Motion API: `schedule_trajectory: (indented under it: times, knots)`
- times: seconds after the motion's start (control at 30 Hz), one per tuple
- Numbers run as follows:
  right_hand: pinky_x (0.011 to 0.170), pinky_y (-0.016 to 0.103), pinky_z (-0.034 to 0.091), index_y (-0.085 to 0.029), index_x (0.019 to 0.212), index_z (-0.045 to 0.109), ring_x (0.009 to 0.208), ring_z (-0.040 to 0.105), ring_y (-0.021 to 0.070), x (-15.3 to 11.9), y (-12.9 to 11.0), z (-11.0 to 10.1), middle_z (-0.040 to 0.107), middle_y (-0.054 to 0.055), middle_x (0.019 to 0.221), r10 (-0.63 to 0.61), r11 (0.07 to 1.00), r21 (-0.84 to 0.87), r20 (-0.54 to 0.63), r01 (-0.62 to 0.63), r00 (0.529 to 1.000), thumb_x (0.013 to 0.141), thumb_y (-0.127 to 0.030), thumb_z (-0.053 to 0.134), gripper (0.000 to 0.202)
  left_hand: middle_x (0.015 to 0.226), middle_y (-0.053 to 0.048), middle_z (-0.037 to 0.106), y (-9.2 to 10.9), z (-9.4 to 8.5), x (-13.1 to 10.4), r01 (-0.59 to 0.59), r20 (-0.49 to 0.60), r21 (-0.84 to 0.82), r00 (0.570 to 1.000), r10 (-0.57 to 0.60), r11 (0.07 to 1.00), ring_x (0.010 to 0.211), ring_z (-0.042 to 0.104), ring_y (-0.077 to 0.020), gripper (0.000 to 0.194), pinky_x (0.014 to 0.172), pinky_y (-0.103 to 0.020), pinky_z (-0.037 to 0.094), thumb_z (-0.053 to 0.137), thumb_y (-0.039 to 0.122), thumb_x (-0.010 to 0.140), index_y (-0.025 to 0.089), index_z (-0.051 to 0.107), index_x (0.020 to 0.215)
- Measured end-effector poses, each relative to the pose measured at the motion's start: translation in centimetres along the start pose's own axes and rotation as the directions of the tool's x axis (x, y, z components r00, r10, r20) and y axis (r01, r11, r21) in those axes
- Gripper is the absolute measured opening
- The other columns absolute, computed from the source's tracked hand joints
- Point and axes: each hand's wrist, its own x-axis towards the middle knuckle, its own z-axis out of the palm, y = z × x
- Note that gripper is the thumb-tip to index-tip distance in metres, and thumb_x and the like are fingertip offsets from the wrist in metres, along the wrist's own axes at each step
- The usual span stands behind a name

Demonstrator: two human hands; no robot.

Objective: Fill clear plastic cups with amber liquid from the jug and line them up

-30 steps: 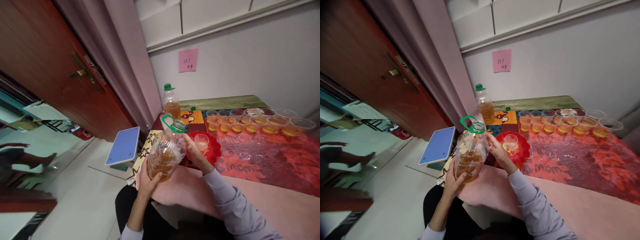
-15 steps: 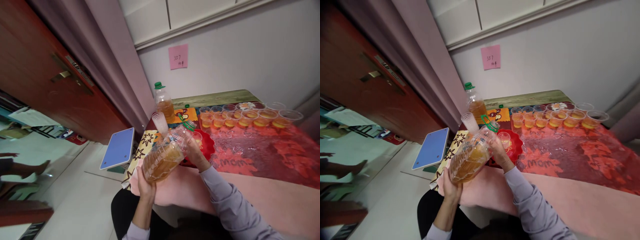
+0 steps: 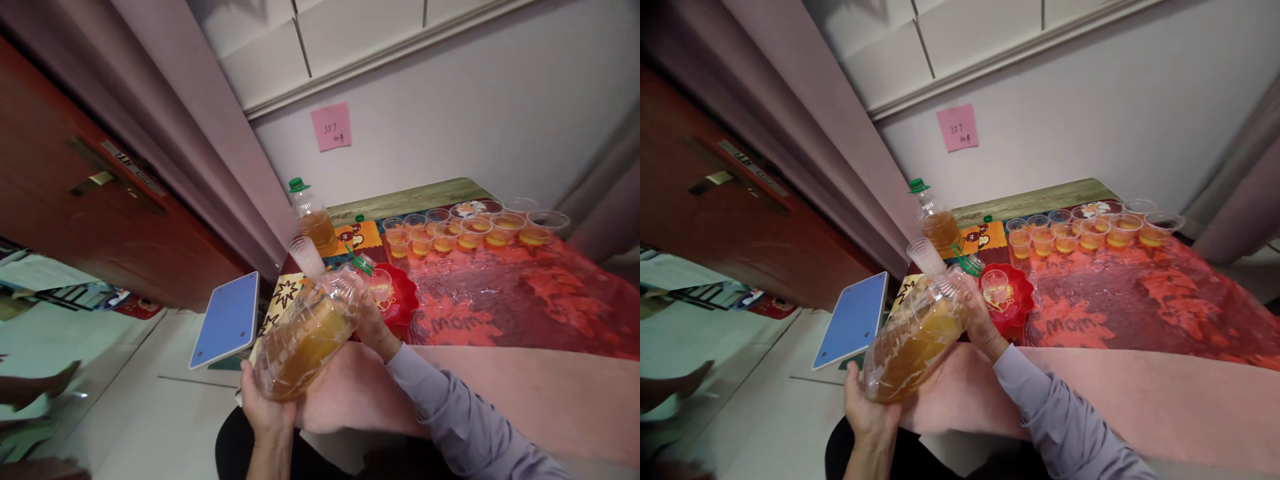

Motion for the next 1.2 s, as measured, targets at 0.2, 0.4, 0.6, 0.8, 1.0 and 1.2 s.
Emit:
schedule_trajectory:
  times: [0.2,0.4,0.6,0.8,1.0,1.2]
  knots:
    - [0.115,0.053,0.059,-0.032,0.132,0.077,0.128,0.076,0.0367,-0.6,0.7,0.7,0.082,0.008,0.136,0.039,0.989,0.148,-0.063,-0.029,0.997,0.083,-0.082,0.080,0.070,0.110,-0.004,0.087,3.6,2.6,-2.1,0.053,-0.218,-0.097,0.973,-0.073,0.994,0.111,0.079,-0.0276,0.033,0.109,-0.043,0.061,0.069,0.046,0.090,0.022,0.085,0.105]
    - [0.103,0.053,0.064,-0.028,0.124,0.078,0.125,0.077,0.0373,-0.5,1.8,0.3,0.083,0.010,0.134,0.077,0.991,0.116,-0.141,-0.061,0.987,0.086,-0.084,0.075,0.067,0.107,-0.005,0.087,4.3,3.0,-2.1,0.065,-0.203,-0.049,0.976,-0.074,0.997,0.110,0.078,-0.0280,0.031,0.109,-0.044,0.061,0.069,0.045,0.088,0.022,0.085,0.102]
    - [0.107,0.056,0.062,-0.026,0.123,0.080,0.122,0.078,0.0385,-0.4,2.5,-0.1,0.085,0.010,0.126,0.065,0.992,0.118,-0.151,-0.047,0.986,0.087,-0.082,0.077,0.066,0.111,-0.007,0.086,4.5,2.6,-1.5,0.036,-0.158,0.038,0.987,-0.030,0.999,0.122,0.076,-0.0324,0.036,0.111,-0.047,0.060,0.072,0.051,0.086,0.022,0.084,0.103]
    - [0.116,0.058,0.058,-0.026,0.118,0.081,0.122,0.078,0.0384,-0.2,2.6,0.1,0.086,0.009,0.126,0.054,0.986,0.163,-0.152,-0.029,0.987,0.090,-0.081,0.073,0.062,0.108,-0.006,0.085,5.1,2.5,-0.8,0.063,-0.116,0.033,0.992,-0.059,0.997,0.113,0.075,-0.0269,0.034,0.109,-0.042,0.059,0.077,0.050,0.084,0.021,0.084,0.100]
    - [0.120,0.059,0.055,-0.026,0.118,0.083,0.123,0.079,0.0376,-0.2,2.2,0.3,0.086,0.008,0.127,0.050,0.984,0.179,-0.142,-0.024,0.989,0.092,-0.080,0.070,0.061,0.100,-0.004,0.084,5.9,3.7,-1.3,0.060,-0.156,0.027,0.986,-0.055,0.998,0.104,0.074,-0.0237,0.028,0.102,-0.037,0.060,0.079,0.046,0.083,0.020,0.084,0.093]
    - [0.116,0.056,0.059,-0.025,0.121,0.083,0.124,0.078,0.0368,0.0,2.9,0.1,0.087,0.009,0.124,0.056,0.987,0.160,-0.174,-0.028,0.983,0.093,-0.081,0.067,0.064,0.098,-0.004,0.083,6.9,4.8,-2.0,0.098,-0.164,0.027,0.982,-0.092,0.995,0.102,0.073,-0.0220,0.026,0.098,-0.034,0.059,0.079,0.044,0.084,0.019,0.083,0.091]
